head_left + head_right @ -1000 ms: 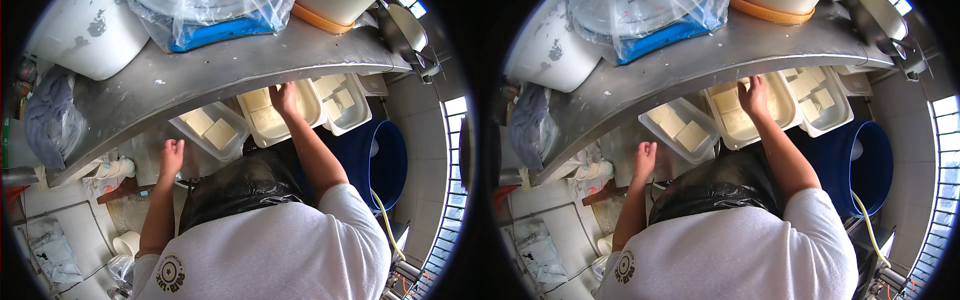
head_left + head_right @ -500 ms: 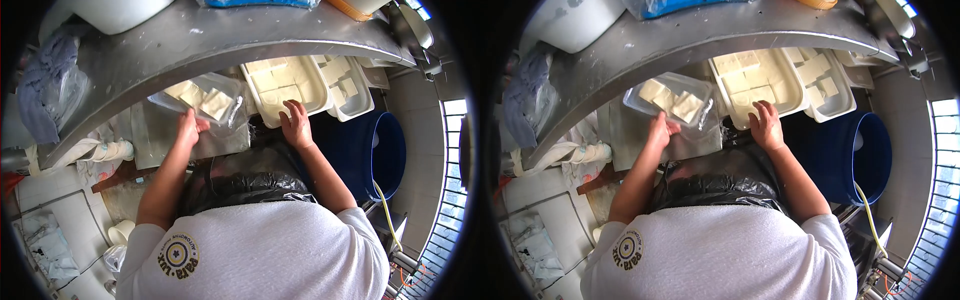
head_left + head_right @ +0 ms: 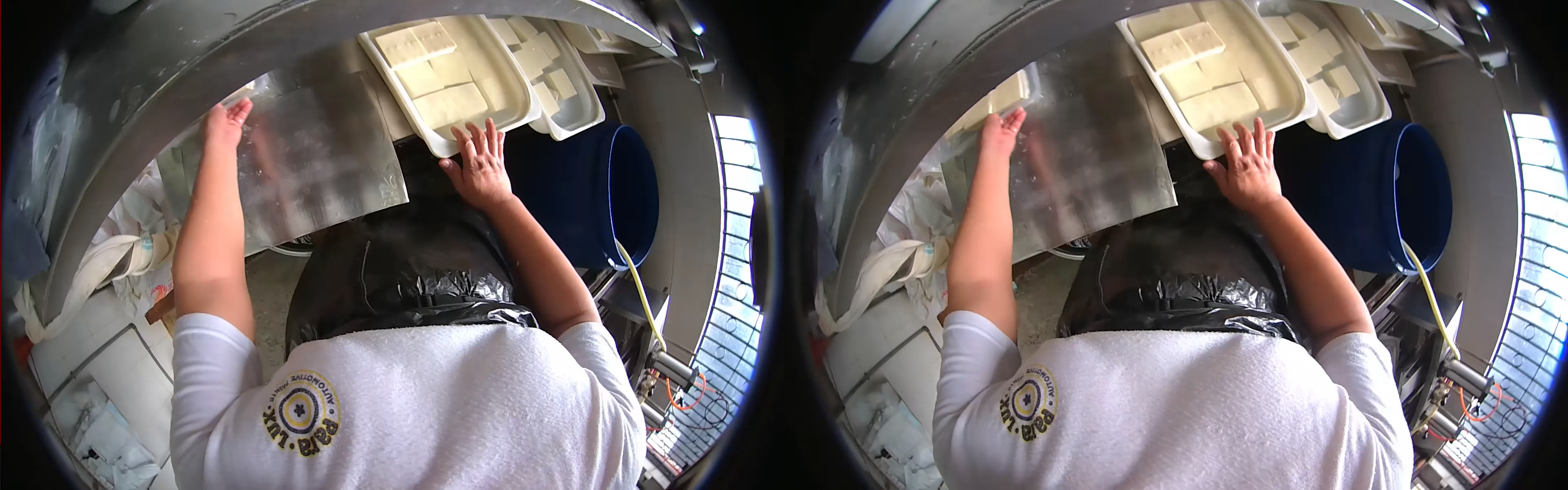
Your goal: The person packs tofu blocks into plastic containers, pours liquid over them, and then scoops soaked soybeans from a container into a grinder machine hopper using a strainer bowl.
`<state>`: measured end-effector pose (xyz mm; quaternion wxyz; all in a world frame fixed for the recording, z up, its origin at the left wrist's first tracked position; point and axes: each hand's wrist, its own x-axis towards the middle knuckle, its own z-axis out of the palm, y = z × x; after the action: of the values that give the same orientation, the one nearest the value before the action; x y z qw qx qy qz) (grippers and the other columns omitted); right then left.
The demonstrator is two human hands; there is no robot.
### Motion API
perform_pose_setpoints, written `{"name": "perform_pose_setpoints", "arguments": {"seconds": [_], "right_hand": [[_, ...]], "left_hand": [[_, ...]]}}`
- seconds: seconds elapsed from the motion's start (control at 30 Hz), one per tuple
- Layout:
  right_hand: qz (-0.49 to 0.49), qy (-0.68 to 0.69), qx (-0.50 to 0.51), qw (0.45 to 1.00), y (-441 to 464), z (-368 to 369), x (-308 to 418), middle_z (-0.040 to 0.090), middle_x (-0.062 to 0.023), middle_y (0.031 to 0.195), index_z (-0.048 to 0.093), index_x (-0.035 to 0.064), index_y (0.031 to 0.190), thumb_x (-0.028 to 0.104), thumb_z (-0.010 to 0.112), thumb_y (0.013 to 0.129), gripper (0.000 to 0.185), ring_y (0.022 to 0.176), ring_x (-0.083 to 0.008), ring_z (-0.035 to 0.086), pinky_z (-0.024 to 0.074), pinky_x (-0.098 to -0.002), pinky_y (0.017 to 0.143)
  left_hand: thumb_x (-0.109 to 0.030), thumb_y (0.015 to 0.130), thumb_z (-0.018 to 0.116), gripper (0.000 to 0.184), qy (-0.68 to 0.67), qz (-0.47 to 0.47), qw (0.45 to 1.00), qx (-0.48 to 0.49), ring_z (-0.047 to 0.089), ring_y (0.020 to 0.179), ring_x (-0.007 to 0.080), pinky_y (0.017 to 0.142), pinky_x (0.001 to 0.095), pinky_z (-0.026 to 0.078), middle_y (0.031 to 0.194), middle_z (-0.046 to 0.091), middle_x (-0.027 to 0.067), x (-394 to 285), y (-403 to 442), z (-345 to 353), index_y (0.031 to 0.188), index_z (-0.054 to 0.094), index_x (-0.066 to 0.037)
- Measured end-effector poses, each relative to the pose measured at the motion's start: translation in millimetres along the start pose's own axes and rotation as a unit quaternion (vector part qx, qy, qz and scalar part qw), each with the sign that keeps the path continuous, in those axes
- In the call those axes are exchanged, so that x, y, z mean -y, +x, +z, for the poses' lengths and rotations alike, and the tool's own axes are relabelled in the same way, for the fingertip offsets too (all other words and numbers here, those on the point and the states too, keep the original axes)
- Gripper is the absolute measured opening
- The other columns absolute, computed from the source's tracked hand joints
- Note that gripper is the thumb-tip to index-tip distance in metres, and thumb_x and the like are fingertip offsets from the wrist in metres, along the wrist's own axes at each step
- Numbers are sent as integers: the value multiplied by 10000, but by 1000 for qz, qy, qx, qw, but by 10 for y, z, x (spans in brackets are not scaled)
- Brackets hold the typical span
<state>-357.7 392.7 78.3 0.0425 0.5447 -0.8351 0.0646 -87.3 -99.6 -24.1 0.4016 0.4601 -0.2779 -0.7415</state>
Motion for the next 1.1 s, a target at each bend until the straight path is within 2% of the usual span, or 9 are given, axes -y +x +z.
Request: {"name": "perform_pose_setpoints", "arguments": {"seconds": [0.3, 0.43, 0.53, 0.67, 0.77, 0.87, 0.93, 1.03, 1.1], "right_hand": [[28, -32, 67, 997, 28, -87, 68, 375, -214, 1584, 386, 123, 1567, 658, 610, 928, 864, 1544, -508, 162, 128, -650, 1249], [27, -18, 56, 998, 19, -47, 38, 373, -214, 1586, 379, 137, 1574, 661, 638, 903, 890, 1544, -510, 163, 134, -652, 1246], [38, 1, 55, 998, -1, -31, -10, 365, -214, 1590, 363, 148, 1584, 612, 691, 884, 901, 1545, -505, 159, 158, -643, 1242], [-2, 48, 59, 997, -16, -21, -132, 352, -221, 1593, 318, 137, 1603, 509, 766, 858, 946, 1540, -504, 154, 205, -603, 1244], [-30, 61, 83, 994, -31, -112, -224, 338, -226, 1616, 283, 141, 1625, 488, 734, 890, 929, 1539, -510, 174, 232, -587, 1235], [-60, 97, 91, 989, -55, -125, -367, 308, -241, 1645, 236, 146, 1650, 482, 678, 939, 902, 1555, -501, 153, 221, -570, 1246], [-99, 122, 47, 986, -78, -82, -486, 361, -234, 1615, 286, 146, 1632, 459, 651, 962, 825, 1534, -491, 220, 247, -550, 1244], [-129, 147, 14, 981, -83, -49, -634, 435, -203, 1563, 386, 151, 1586, 422, 615, 990, 694, 1490, -450, 328, 364, -520, 1193], [-137, 150, 16, 979, -53, -85, -700, 503, -170, 1496, 463, 137, 1533, 413, 628, 981, 639, 1439, -414, 399, 470, -492, 1107]], "left_hand": [[-166, 1060, 400, 352, -107, 15, 994, -11, 648, 1106, 421, 1056, 597, 544, 1162, 602, 278, -399, 530, -124, 1195, 476, 151], [-460, 1062, 561, 416, 233, 29, 971, -38, 674, 882, 253, 803, 422, 596, 1083, 636, 110, -189, -510, 82, 1159, 565, -55], [-458, 1006, 650, 682, 559, 292, 773, 64, 679, 1126, 310, 963, 368, 537, 1405, 596, 228, 419, -1442, 22, 1438, 497, 47], [-547, 960, 629, 771, 790, 325, 504, 125, 271, 1491, 539, 1154, 728, 237, 1638, 303, 274, 1203, -2917, -73, 1558, 437, -102], [-558, 933, 660, 821, 785, 339, 508, 101, 279, 1487, 533, 1148, 757, 203, 1648, 293, 249, 1561, -3428, -250, 1571, 408, -106], [-492, 898, 744, 853, 658, 383, 641, -101, 360, 1438, 498, 1113, 751, 269, 1599, 361, 249, 1890, -3410, -464, 1538, 414, -35], [-437, 899, 782, 790, 491, 176, 796, -307, 446, 1370, 448, 1068, 694, 374, 1516, 442, 228, 1916, -3363, -288, 1463, 452, 6], [-293, 985, 717, 372, -85, -114, 985, -102, 640, 1108, 310, 937, 530, 563, 1174, 646, 129, 1897, -2973, -412, 1211, 574, -35], [-181, 995, 689, 152, 20, -62, 989, -136, 667, 798, 242, 699, 388, 608, 970, 669, 88, 1926, -2909, -374, 1072, 610, -76]]}}
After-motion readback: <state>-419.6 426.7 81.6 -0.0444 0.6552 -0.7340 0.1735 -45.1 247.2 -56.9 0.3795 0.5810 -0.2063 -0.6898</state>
